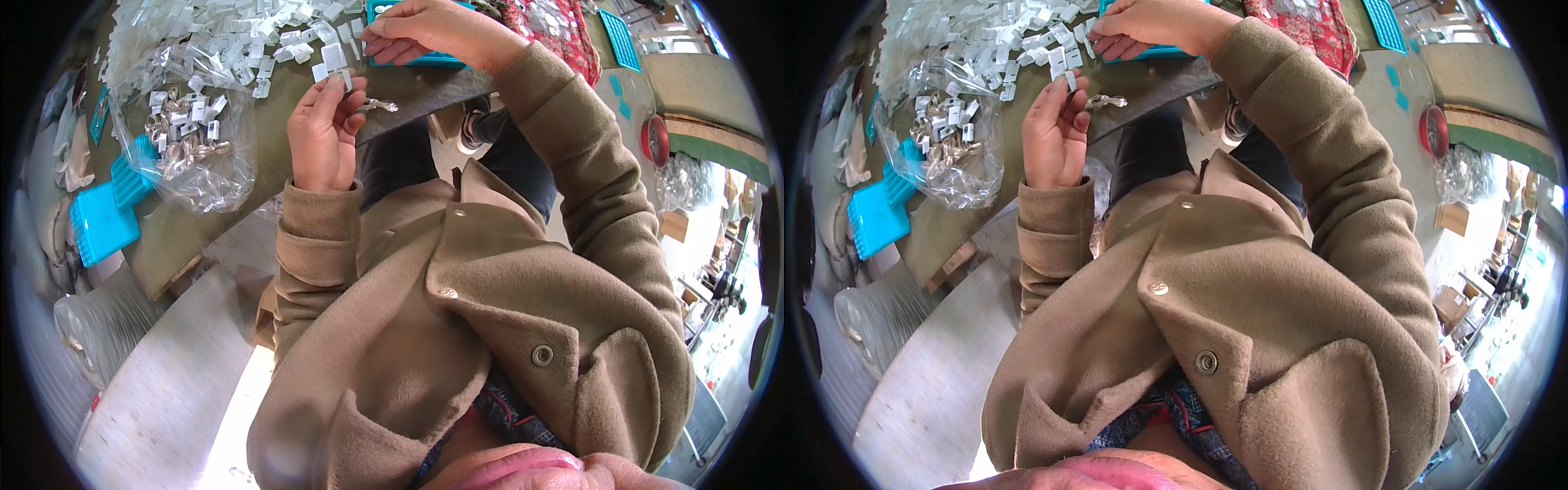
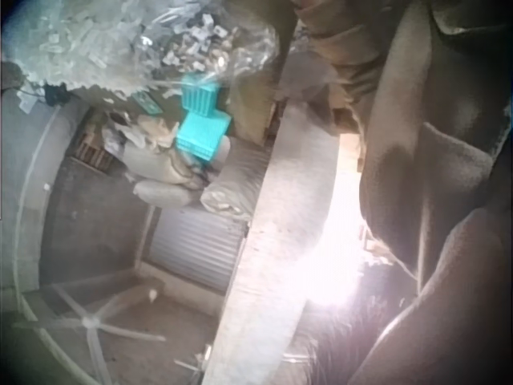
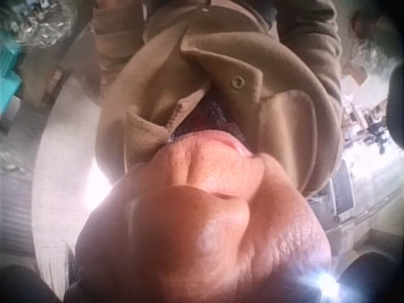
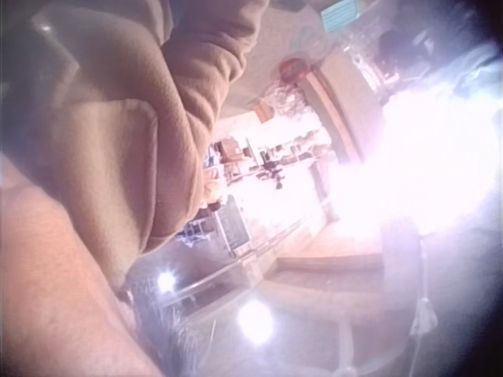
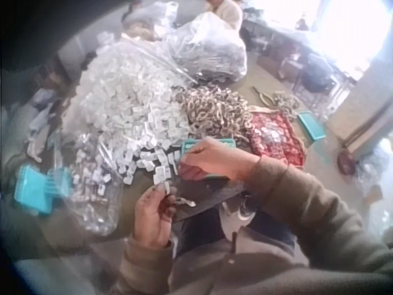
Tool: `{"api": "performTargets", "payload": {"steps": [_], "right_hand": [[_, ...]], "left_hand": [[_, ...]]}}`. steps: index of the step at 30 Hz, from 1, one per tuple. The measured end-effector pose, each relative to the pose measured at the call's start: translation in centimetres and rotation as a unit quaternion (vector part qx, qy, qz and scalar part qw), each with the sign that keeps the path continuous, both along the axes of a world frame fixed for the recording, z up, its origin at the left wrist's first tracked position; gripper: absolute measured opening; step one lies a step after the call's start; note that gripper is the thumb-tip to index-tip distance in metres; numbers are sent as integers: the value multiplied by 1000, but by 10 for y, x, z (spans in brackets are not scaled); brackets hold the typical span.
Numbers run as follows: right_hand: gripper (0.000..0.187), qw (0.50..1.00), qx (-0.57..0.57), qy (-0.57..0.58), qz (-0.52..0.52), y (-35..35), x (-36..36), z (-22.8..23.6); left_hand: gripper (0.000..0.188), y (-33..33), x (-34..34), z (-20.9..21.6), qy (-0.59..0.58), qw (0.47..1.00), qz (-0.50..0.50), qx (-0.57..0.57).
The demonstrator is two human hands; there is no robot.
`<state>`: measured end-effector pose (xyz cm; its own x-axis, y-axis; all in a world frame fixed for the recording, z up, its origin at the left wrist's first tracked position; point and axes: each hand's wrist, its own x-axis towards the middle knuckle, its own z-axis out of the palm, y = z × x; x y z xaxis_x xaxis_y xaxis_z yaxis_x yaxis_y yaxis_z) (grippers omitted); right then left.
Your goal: The person repeatedly picks small white plastic housings and metallic components from a table, inserts the metal parts into the housings, and places the assembled units into a blue tray. The process is continuous and repetitive throughout the clip.
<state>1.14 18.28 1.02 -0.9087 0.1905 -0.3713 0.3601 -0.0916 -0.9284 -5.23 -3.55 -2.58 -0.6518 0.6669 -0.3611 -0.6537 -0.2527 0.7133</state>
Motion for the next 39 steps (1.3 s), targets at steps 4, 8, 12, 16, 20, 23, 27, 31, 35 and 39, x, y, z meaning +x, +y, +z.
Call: {"api": "performTargets", "payload": {"steps": [4,8,12,16,20,23,27,31,35,39], "right_hand": [[26,998,5,30,-60,4,-5,-5],[23,990,-85,44,-106,7,3,-1],[19,980,-38,108,-163,19,21,10],[13,901,386,134,-146,15,47,9],[12,821,531,182,-101,-3,57,-7],[12,789,585,157,-104,-15,53,-20],[10,790,580,162,-112,-19,52,-25],[8,786,574,200,-113,-19,56,-16],[9,855,424,268,-133,-24,69,0],[11,897,325,274,-120,-35,84,4]], "left_hand": [[19,-3,-3,0,0,1000,1,-13],[19,-1,-2,-2,-10,1000,-9,-11],[18,0,2,-3,-23,1000,-18,4],[17,2,7,-3,-30,999,-36,0],[16,10,18,-5,-49,996,-66,-15],[17,14,27,-5,-57,995,-80,-31],[19,17,33,-2,-51,997,-65,-1],[20,20,34,1,-31,998,-55,-6],[22,20,39,5,-4,998,-69,-15],[22,24,49,11,16,996,-85,-23]]}}
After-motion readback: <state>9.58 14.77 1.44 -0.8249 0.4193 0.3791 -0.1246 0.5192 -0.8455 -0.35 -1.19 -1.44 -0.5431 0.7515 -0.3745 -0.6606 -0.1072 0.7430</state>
